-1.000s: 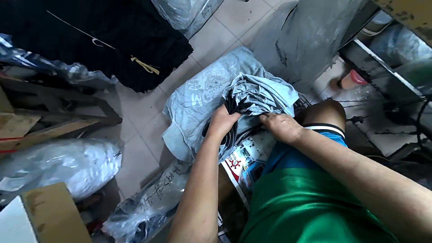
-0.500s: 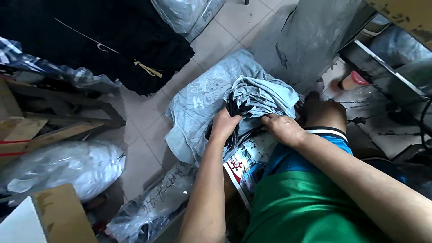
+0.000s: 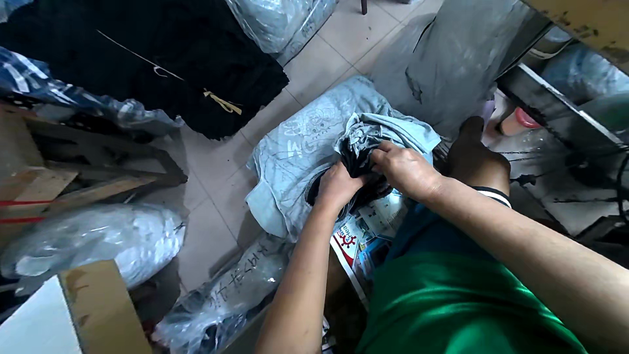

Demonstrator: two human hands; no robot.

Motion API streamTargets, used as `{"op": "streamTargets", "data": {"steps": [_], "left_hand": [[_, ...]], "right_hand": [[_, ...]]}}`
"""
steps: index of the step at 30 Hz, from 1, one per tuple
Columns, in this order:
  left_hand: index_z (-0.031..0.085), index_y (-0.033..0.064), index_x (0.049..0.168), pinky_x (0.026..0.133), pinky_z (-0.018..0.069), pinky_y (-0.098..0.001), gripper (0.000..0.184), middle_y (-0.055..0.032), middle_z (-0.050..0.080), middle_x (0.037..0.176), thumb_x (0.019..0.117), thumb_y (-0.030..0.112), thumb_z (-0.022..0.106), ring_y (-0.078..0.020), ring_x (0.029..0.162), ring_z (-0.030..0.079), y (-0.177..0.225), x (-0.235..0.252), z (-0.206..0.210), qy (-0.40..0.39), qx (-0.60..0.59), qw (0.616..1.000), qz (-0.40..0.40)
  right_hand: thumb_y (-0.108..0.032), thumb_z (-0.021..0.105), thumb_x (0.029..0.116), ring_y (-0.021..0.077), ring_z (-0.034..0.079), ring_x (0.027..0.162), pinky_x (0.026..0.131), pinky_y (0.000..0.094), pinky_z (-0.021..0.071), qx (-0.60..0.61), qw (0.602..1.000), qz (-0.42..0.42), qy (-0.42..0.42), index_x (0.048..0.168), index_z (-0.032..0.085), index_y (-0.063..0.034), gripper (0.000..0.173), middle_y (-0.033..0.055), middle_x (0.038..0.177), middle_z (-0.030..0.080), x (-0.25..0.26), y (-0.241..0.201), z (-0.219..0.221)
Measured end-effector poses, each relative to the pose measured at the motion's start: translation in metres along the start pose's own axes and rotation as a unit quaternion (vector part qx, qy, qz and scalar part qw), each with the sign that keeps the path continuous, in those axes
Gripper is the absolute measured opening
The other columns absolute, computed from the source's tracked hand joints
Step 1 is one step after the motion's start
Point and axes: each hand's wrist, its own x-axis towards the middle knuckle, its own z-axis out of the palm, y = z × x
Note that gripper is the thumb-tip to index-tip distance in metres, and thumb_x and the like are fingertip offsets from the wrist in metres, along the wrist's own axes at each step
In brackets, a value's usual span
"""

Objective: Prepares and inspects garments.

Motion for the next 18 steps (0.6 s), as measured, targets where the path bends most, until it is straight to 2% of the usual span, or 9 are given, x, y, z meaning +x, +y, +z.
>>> {"op": "streamTargets", "data": {"steps": [3, 5, 7, 8, 10, 12, 15, 18], "left_hand": [[0.063, -0.0068, 0.122, 0.097, 0.0447, -0.0661, 0.042, -0.0291, 0.067, 0.112, 0.0986, 0.027, 0.069, -0.0448, 0.112, 0.063, -0.007, 0.009, 0.002, 0.028, -0.048, 0.998, -0.013], [0.063, -0.0038, 0.122, 0.098, 0.0474, -0.0621, 0.039, -0.0248, 0.068, 0.111, 0.0983, 0.026, 0.069, -0.0385, 0.110, 0.065, -0.018, 0.018, 0.004, 0.031, -0.104, 0.994, -0.008], [0.064, -0.0023, 0.119, 0.094, 0.0491, -0.0588, 0.035, -0.0215, 0.069, 0.108, 0.0967, 0.024, 0.070, -0.0332, 0.106, 0.065, -0.024, 0.022, 0.003, 0.027, -0.154, 0.988, 0.001], [0.064, -0.0022, 0.120, 0.095, 0.0487, -0.0578, 0.035, -0.0210, 0.069, 0.108, 0.0966, 0.023, 0.071, -0.0320, 0.106, 0.065, -0.025, 0.021, 0.001, 0.022, -0.170, 0.985, 0.002], [0.064, -0.0015, 0.120, 0.094, 0.0490, -0.0554, 0.035, -0.0198, 0.069, 0.109, 0.0962, 0.022, 0.071, -0.0293, 0.105, 0.065, -0.024, 0.021, 0.001, 0.017, -0.191, 0.981, -0.001], [0.064, -0.0007, 0.120, 0.093, 0.0495, -0.0526, 0.033, -0.0183, 0.068, 0.108, 0.0963, 0.021, 0.071, -0.0263, 0.103, 0.065, -0.024, 0.020, 0.001, 0.016, -0.207, 0.978, -0.003], [0.064, -0.0010, 0.121, 0.093, 0.0498, -0.0500, 0.032, -0.0176, 0.068, 0.108, 0.0970, 0.019, 0.070, -0.0244, 0.103, 0.064, -0.024, 0.020, 0.000, 0.012, -0.223, 0.975, -0.003], [0.064, -0.0002, 0.121, 0.092, 0.0501, -0.0500, 0.031, -0.0168, 0.068, 0.106, 0.0971, 0.019, 0.070, -0.0241, 0.101, 0.064, -0.026, 0.020, 0.002, 0.010, -0.216, 0.976, 0.002]], "right_hand": [[-0.004, 0.063, 0.0975, 0.0390, 0.072, 0.086, 0.072, 0.0526, 0.0597, 0.014, 0.997, -0.044, 0.059, 0.105, 0.070, 0.0042, 0.014, 0.0240, 0.106, 0.068, -0.004, 0.003, 0.010], [-0.005, 0.064, 0.0953, 0.0347, 0.072, 0.077, 0.062, 0.0486, 0.0600, -0.009, 0.988, -0.119, 0.095, 0.102, 0.071, 0.0008, 0.011, 0.0198, 0.100, 0.070, -0.013, 0.005, 0.022], [0.001, 0.063, 0.0924, 0.0343, 0.072, 0.073, 0.059, 0.0486, 0.0593, -0.030, 0.987, -0.151, 0.045, 0.099, 0.072, -0.0005, 0.011, 0.0182, 0.095, 0.071, -0.024, 0.008, 0.032], [0.005, 0.062, 0.0915, 0.0373, 0.072, 0.077, 0.063, 0.0520, 0.0594, -0.041, 0.992, -0.118, -0.017, 0.102, 0.073, 0.0006, 0.015, 0.0206, 0.102, 0.071, -0.027, 0.009, 0.033], [0.010, 0.057, 0.0940, 0.0443, 0.071, 0.090, 0.074, 0.0595, 0.0571, -0.070, 0.986, 0.002, -0.153, 0.118, 0.069, 0.0019, 0.028, 0.0248, 0.122, 0.066, -0.023, 0.009, 0.025], [0.011, 0.055, 0.0950, 0.0449, 0.070, 0.096, 0.077, 0.0597, 0.0567, -0.102, 0.969, 0.058, -0.216, 0.125, 0.066, 0.0005, 0.034, 0.0236, 0.131, 0.062, -0.014, 0.006, 0.019], [0.011, 0.054, 0.0956, 0.0472, 0.067, 0.104, 0.081, 0.0608, 0.0546, -0.121, 0.946, 0.112, -0.280, 0.129, 0.063, 0.0020, 0.036, 0.0259, 0.134, 0.059, -0.004, -0.004, 0.010], [0.010, 0.053, 0.0969, 0.0468, 0.067, 0.106, 0.081, 0.0610, 0.0544, -0.111, 0.954, 0.113, -0.255, 0.124, 0.064, 0.0027, 0.031, 0.0266, 0.124, 0.065, -0.008, -0.004, 0.005]]}}
